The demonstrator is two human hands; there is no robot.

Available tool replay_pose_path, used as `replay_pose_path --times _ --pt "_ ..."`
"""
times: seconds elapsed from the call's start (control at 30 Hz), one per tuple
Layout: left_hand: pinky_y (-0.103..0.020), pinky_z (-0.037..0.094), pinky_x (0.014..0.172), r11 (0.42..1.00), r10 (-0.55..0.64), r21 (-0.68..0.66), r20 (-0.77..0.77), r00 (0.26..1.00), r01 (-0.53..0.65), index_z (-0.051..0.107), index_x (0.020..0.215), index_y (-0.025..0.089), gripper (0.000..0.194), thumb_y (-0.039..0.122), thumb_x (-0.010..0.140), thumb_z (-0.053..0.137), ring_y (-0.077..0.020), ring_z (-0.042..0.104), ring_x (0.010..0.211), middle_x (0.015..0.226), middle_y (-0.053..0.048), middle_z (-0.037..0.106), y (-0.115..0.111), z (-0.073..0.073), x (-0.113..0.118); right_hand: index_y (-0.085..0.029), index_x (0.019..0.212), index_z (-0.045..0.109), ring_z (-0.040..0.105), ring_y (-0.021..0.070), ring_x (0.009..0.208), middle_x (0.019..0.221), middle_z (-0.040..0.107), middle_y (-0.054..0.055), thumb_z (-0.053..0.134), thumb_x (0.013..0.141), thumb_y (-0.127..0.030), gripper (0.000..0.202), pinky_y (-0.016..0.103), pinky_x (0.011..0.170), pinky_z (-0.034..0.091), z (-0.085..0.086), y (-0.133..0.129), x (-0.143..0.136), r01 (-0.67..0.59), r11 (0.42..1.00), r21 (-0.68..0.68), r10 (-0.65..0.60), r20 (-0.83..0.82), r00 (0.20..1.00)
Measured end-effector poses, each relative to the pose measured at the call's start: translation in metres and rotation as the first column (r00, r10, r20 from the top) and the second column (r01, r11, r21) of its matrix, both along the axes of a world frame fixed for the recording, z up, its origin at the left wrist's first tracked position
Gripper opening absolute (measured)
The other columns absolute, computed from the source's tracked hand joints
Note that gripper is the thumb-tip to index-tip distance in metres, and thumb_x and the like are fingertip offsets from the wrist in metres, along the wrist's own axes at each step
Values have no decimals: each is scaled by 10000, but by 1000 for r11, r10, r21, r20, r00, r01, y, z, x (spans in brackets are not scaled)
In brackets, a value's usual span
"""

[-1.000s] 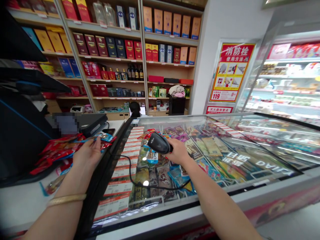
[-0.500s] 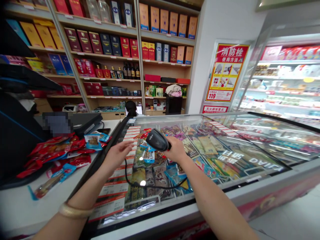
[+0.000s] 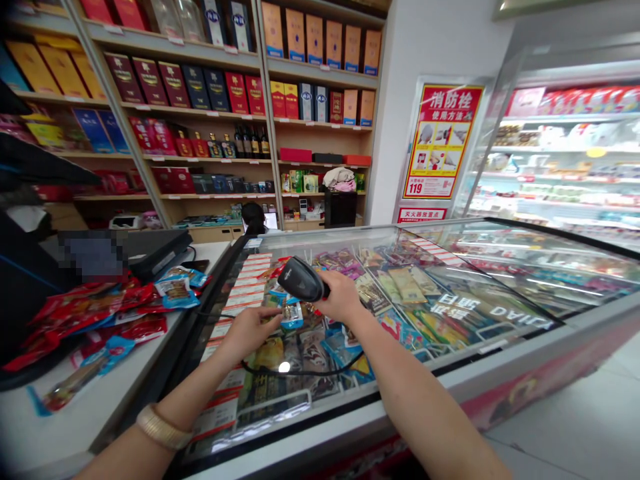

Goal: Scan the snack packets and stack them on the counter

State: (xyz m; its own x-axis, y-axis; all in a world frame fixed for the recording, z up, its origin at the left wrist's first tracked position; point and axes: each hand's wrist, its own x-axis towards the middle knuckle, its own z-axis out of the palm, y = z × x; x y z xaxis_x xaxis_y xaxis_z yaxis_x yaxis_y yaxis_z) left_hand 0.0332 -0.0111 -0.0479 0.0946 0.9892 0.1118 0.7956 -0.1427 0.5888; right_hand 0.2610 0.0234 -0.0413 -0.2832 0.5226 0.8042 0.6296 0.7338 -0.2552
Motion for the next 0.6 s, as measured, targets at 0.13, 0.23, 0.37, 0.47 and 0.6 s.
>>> replay_pose_path --times 0.13,0.23,0.37,0.47,0.6 --pt "-292 512 712 995 101 -17 54 993 -100 774 981 185 279 282 759 635 -235 709 822 861 -69 765 -1 3 -1 -200 964 662 672 253 800 874 727 84 658 692 -308 292 342 705 523 0 0 0 -5 1000 20 5 -4 1000" --pt "-254 507 614 983 178 -73 233 956 -166 761 969 162 311 141 685 635 -178 684 673 830 -56 753 0 5 -7 -198 959 662 670 251 813 878 725 84 653 701 -303 279 341 720 522 -1 0 0 -27 999 22 27 -7 1000" --pt "-228 494 527 967 238 -219 580 780 -132 752 872 153 250 124 673 603 -135 631 577 724 -31 718 1 11 -22 -198 973 662 668 250 841 917 724 89 666 721 -323 281 348 754 521 0 0 1 -39 999 -14 39 4 999" --pt "-236 495 538 953 273 -291 719 639 -79 747 762 143 163 145 629 654 -129 613 558 663 -43 701 2 18 -35 -200 954 661 664 243 810 891 721 84 683 726 -346 271 343 737 517 0 -1 1 -31 999 -44 31 10 999" --pt "-283 537 645 969 246 -202 848 469 -142 745 755 125 251 205 519 772 -166 659 675 793 -100 734 6 24 -46 -205 974 660 658 242 806 884 717 81 684 727 -335 280 340 735 513 1 -1 1 -27 998 -55 28 20 999"
